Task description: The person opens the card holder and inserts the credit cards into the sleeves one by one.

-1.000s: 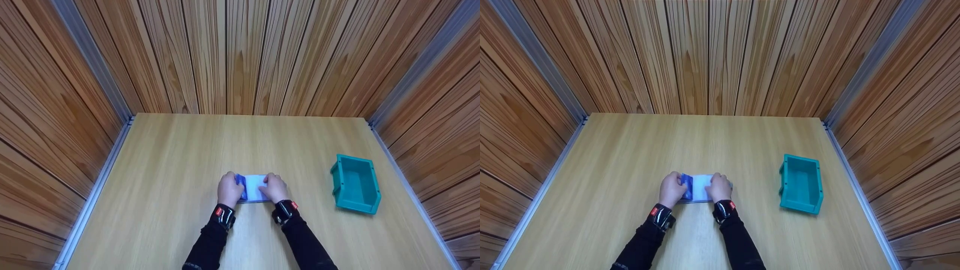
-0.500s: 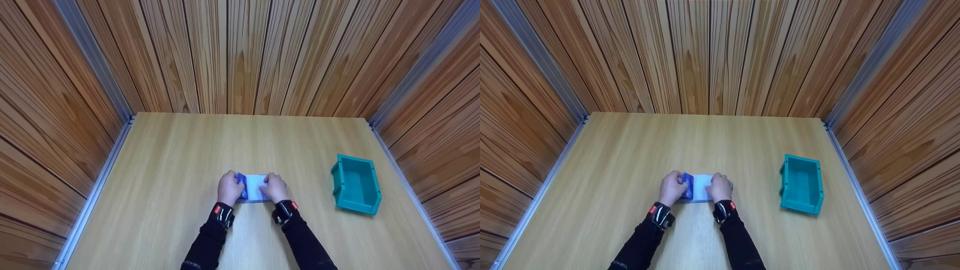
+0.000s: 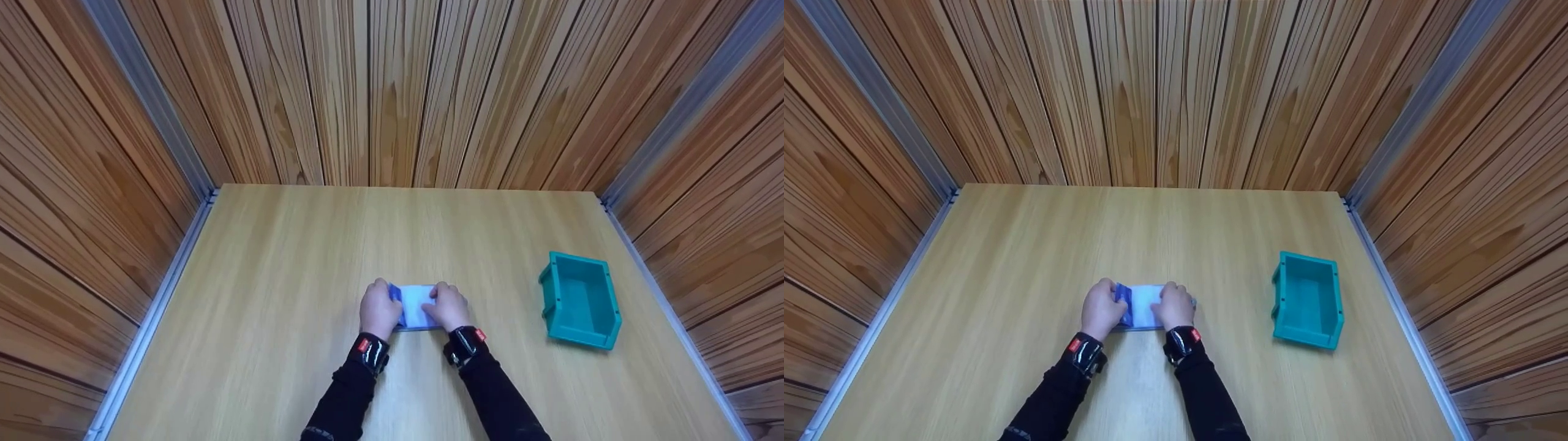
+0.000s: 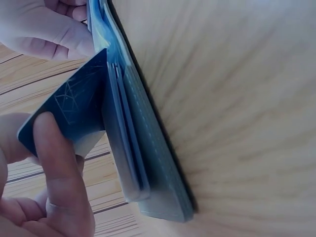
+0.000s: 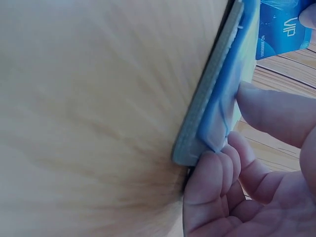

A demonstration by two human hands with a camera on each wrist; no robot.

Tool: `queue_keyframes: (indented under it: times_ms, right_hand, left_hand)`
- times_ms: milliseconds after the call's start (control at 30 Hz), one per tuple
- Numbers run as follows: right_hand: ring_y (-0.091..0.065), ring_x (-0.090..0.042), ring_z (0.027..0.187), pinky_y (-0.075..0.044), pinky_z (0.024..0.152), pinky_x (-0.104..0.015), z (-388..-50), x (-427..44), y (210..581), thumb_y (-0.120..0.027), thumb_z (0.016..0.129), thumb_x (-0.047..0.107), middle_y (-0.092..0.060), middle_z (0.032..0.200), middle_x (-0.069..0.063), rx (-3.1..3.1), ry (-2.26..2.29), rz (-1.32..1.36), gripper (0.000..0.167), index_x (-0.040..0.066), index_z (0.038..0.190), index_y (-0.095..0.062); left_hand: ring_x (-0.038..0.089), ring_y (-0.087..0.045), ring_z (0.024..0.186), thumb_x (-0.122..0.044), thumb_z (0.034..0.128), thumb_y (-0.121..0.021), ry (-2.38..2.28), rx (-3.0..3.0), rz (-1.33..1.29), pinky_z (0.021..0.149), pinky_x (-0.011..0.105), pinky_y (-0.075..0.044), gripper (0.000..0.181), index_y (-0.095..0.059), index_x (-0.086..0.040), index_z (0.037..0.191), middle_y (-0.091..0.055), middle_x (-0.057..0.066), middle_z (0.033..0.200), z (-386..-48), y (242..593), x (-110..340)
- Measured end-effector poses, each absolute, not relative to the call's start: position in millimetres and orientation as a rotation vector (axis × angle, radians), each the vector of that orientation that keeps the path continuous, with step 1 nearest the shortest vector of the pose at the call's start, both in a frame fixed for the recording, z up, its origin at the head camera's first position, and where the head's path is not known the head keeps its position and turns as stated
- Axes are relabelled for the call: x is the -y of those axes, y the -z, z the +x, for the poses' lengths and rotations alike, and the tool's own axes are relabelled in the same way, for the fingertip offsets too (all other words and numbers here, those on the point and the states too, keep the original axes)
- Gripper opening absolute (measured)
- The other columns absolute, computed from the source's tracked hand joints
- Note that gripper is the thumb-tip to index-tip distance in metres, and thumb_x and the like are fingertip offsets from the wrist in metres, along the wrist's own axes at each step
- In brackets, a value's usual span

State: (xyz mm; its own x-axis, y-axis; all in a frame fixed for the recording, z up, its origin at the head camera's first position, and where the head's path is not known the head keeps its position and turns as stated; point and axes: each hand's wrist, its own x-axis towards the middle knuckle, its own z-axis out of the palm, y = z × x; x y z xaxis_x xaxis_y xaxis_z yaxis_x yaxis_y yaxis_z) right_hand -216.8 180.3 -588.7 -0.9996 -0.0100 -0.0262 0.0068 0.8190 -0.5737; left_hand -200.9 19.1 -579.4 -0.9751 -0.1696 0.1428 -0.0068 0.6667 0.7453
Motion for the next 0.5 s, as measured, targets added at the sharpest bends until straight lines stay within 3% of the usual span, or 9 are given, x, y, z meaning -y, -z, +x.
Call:
queue_keyframes:
  times_ms: [500]
  right_hand:
    - [-0.057,-0.031,0.083,-0.044,0.077,-0.047,-215.4,-180.3,587.8,-0.080,0.077,0.015,-0.057,0.086,-0.010,-2.973,0.952,-0.005,0.027,0.004,0.091,-0.060]
  left_hand:
    - [0.030,-0.060,0.073,0.002,0.0735,-0.070,1.252,2.670,0.117,0.068,0.046,-0.049,0.016,-0.059,0.000,0.085,-0.059,0.010,0.078,-202.4,580.3,-17.0]
